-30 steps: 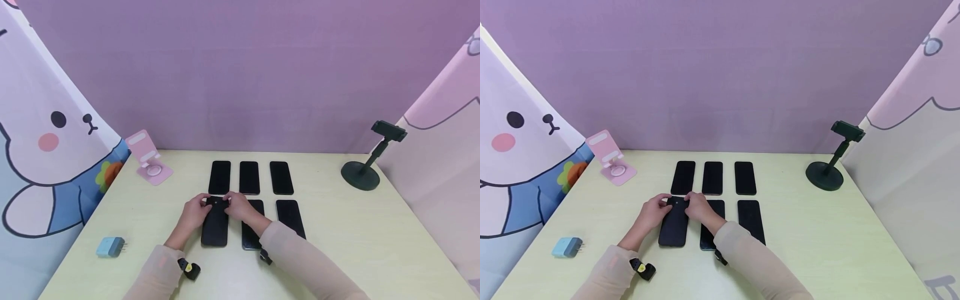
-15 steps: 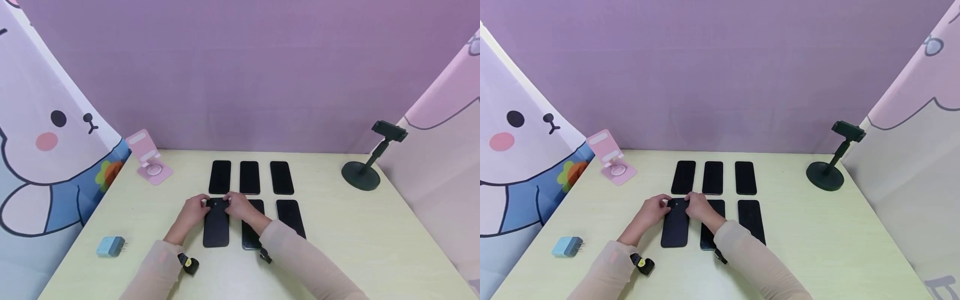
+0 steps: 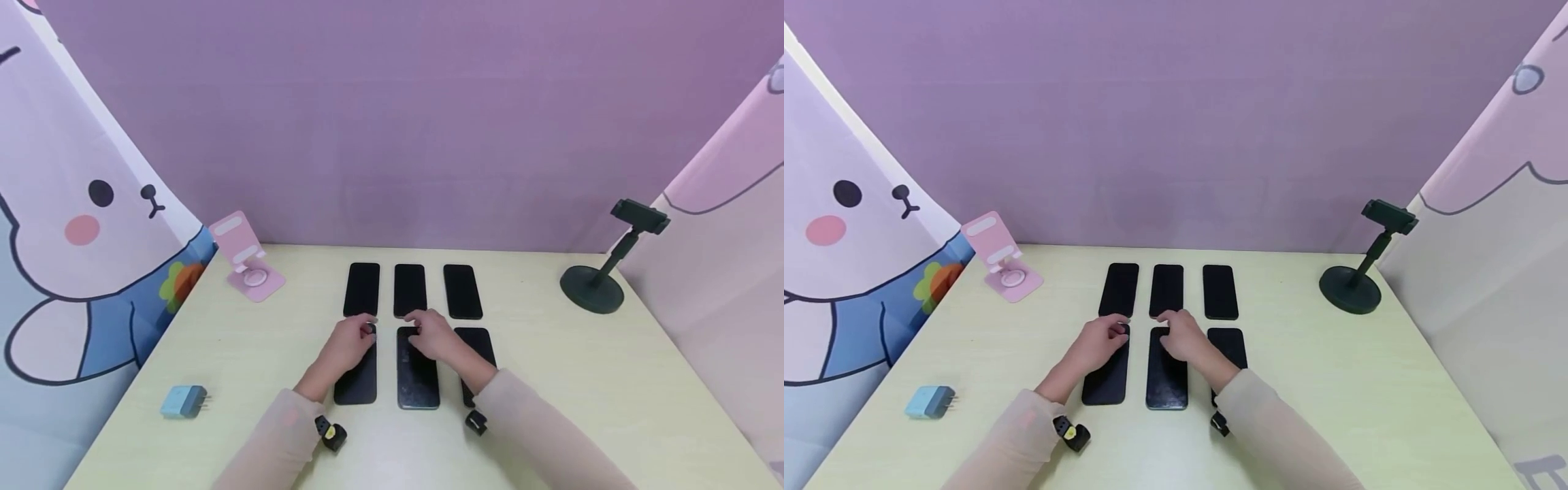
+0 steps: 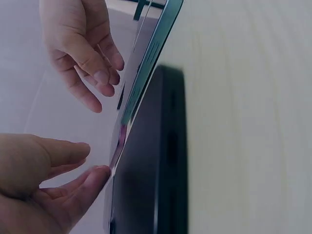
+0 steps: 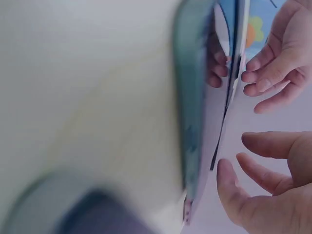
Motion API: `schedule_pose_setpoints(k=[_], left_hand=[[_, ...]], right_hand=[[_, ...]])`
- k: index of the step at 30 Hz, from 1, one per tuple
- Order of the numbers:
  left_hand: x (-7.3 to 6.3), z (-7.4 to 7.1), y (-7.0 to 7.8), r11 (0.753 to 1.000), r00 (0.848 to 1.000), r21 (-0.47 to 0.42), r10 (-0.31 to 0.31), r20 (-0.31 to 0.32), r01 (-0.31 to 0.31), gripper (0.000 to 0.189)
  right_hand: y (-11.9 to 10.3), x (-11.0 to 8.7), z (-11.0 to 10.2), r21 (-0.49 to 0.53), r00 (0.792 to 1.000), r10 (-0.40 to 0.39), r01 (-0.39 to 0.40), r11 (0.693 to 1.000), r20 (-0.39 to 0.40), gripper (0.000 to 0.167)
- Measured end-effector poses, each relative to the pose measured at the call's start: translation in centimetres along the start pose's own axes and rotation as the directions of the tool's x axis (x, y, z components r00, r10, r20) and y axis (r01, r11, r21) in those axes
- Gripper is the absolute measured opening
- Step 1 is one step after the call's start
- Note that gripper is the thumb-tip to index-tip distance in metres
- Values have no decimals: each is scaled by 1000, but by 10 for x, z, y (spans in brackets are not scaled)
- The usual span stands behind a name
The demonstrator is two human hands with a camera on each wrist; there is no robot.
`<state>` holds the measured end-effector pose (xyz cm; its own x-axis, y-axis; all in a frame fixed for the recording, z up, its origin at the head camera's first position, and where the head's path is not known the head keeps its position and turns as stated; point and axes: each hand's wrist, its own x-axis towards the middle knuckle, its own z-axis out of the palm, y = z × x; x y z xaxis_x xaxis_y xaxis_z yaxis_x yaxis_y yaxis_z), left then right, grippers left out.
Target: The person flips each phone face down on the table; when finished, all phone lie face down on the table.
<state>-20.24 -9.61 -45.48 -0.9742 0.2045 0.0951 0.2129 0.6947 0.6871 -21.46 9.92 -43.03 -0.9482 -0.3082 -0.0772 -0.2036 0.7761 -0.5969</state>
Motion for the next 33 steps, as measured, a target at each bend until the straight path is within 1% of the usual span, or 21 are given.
schedule_pose_setpoints(k=[4,8,12,14,17,19,23,25,28,31,33], left_hand=[[4,8,9,1000,999,17,5,42,-6,26],[9,13,16,999,996,38,-14,84,11,27],[14,19,21,997,989,63,-42,139,34,30],[17,22,22,997,987,69,-51,152,41,30],[18,26,23,997,986,60,-63,153,54,30],[19,28,24,997,987,47,-63,151,57,29],[20,32,26,998,989,33,-60,138,56,27],[20,34,25,998,990,31,-61,127,57,26],[21,36,24,999,994,22,-44,102,42,26],[21,37,23,1000,996,17,-25,85,24,26],[21,38,23,1000,997,16,-25,78,24,26]], right_hand=[[11,-7,-3,-45,999,28,-29,999,-14,35],[18,-8,-5,-56,999,48,-48,997,-7,35],[23,-8,-7,-84,998,65,-65,994,1,37],[25,-8,-8,-98,997,78,-76,992,12,38],[28,-8,-7,-87,996,88,-85,993,32,40],[30,-8,-6,-53,996,89,-87,995,33,40],[32,-8,-5,71,994,107,-108,992,19,41],[34,-9,-4,150,991,136,-137,979,19,40],[36,-10,-4,242,984,177,-177,954,23,39],[37,-9,-3,294,978,207,-207,933,29,36],[37,-8,-3,302,976,214,-213,929,30,32]])
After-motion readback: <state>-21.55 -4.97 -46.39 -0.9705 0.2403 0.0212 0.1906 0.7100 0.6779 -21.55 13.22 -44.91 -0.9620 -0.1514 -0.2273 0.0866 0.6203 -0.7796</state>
